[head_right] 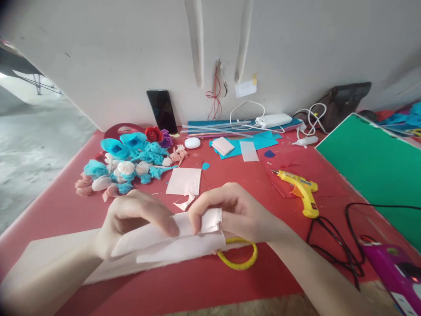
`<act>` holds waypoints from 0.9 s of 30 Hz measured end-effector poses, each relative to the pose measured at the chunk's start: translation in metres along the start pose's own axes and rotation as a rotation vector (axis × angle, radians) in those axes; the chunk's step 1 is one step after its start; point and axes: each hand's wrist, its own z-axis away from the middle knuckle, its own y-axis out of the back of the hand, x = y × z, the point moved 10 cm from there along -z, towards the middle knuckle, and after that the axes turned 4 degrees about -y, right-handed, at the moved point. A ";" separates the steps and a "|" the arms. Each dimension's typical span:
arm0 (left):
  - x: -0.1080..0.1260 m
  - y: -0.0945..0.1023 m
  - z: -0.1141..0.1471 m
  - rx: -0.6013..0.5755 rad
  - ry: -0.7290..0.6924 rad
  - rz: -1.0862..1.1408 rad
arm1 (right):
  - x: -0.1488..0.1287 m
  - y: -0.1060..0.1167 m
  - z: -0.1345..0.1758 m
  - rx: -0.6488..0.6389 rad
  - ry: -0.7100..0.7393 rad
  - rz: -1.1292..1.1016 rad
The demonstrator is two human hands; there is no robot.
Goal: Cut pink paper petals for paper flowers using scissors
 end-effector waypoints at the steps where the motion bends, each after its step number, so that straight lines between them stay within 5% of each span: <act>1: 0.000 -0.001 0.000 -0.009 -0.012 -0.010 | 0.000 -0.001 0.000 -0.010 0.003 0.001; 8: 0.007 0.000 -0.001 -0.016 -0.080 -0.030 | 0.001 -0.003 -0.001 -0.046 -0.005 0.010; 14: 0.000 -0.007 -0.002 -0.106 0.053 -0.034 | 0.005 0.003 -0.002 -0.052 -0.024 0.044; 20: -0.001 -0.012 -0.004 -0.191 0.024 -0.049 | 0.002 0.014 -0.003 -0.022 -0.049 0.192; 27: -0.029 -0.012 0.001 -0.182 0.258 -0.097 | 0.012 0.012 -0.002 -0.121 -0.176 0.363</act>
